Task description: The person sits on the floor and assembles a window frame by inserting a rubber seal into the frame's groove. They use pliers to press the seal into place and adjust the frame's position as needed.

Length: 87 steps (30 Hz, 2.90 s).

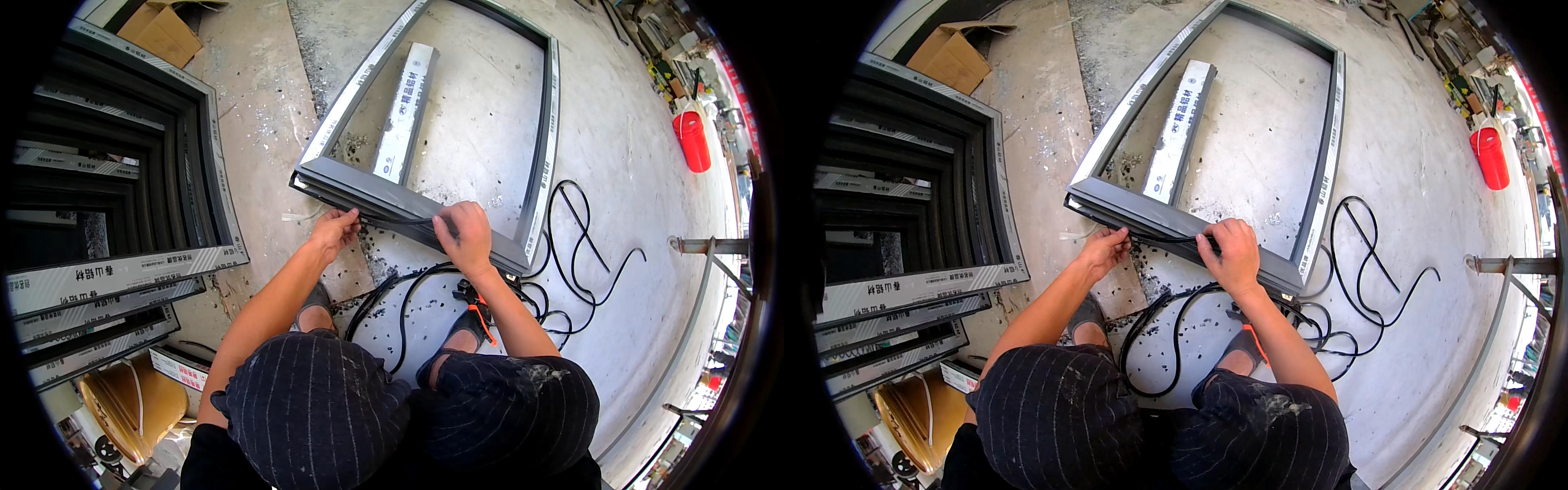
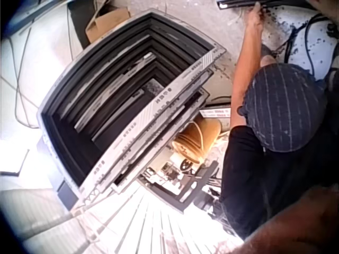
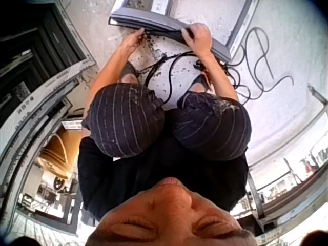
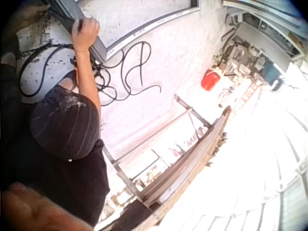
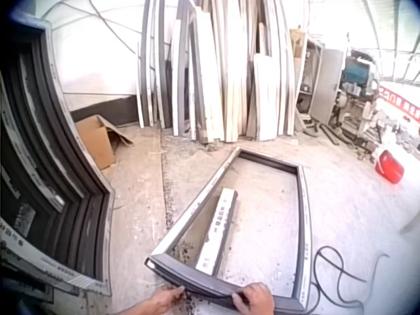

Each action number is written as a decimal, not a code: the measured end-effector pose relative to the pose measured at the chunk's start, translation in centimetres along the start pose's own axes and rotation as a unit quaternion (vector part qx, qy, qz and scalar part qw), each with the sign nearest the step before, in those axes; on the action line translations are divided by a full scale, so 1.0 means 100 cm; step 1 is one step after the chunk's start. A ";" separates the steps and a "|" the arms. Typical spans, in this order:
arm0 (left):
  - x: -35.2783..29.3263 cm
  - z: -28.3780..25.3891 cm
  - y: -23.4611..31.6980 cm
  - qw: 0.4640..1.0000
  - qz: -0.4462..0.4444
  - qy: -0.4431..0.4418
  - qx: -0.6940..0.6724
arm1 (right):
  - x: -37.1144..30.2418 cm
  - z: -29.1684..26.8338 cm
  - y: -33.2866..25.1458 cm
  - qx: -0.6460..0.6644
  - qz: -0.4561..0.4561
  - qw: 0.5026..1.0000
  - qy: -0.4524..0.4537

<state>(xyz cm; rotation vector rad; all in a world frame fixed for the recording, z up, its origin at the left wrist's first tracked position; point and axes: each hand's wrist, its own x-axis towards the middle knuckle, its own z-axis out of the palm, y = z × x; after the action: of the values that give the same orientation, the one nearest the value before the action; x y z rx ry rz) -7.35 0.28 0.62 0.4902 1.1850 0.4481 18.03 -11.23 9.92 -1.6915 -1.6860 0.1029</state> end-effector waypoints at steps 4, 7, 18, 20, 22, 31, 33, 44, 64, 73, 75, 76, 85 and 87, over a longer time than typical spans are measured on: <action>0.003 0.002 0.000 0.999 0.008 0.022 0.023 | 0.000 0.000 0.000 0.001 0.000 1.000 0.000; 0.003 0.007 0.002 0.998 0.010 0.041 0.044 | 0.000 -0.001 0.000 0.000 0.004 1.000 0.000; 0.000 0.010 0.002 0.997 0.008 0.052 0.050 | -0.002 0.002 0.003 0.000 0.007 1.000 0.006; 0.000 0.007 0.000 0.998 0.012 0.044 0.049 | -0.002 0.001 0.002 -0.004 0.010 1.000 0.000; 0.004 0.001 -0.004 0.999 0.010 0.030 0.041 | -0.001 0.001 0.001 -0.006 0.010 1.000 -0.004; -0.002 0.001 0.001 0.999 -0.007 -0.010 0.035 | 0.000 0.000 -0.001 -0.002 -0.003 1.000 0.003; -0.005 0.003 0.003 0.999 -0.008 0.000 0.043 | 0.000 0.000 -0.001 -0.003 -0.003 1.000 0.002; 0.000 0.020 0.002 0.991 0.029 0.062 0.114 | 0.000 0.002 -0.001 -0.017 0.003 1.000 0.003; 0.002 0.020 -0.002 0.985 0.053 0.079 0.142 | 0.000 0.001 -0.002 -0.017 -0.001 1.000 0.009; -0.009 0.022 0.004 0.987 0.035 0.069 0.142 | 0.000 -0.001 -0.002 -0.013 -0.004 1.000 0.003; -0.011 0.024 0.003 0.987 0.036 0.075 0.135 | 0.001 0.000 -0.002 -0.012 -0.005 1.000 0.003; -0.009 0.023 0.003 0.986 0.041 0.074 0.143 | 0.001 0.000 -0.002 -0.012 -0.005 1.000 0.003; -0.005 0.035 0.001 0.974 0.086 0.123 0.170 | -0.001 0.000 0.001 -0.016 -0.004 1.000 -0.005; -0.007 0.036 0.001 0.974 0.090 0.124 0.167 | -0.001 -0.001 0.001 -0.015 -0.001 1.000 -0.007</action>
<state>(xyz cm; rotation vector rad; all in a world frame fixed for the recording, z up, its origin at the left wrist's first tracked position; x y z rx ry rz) -4.18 -0.45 2.24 0.8552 1.4732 0.4763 18.09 -11.37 9.87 -1.7154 -1.7073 0.0905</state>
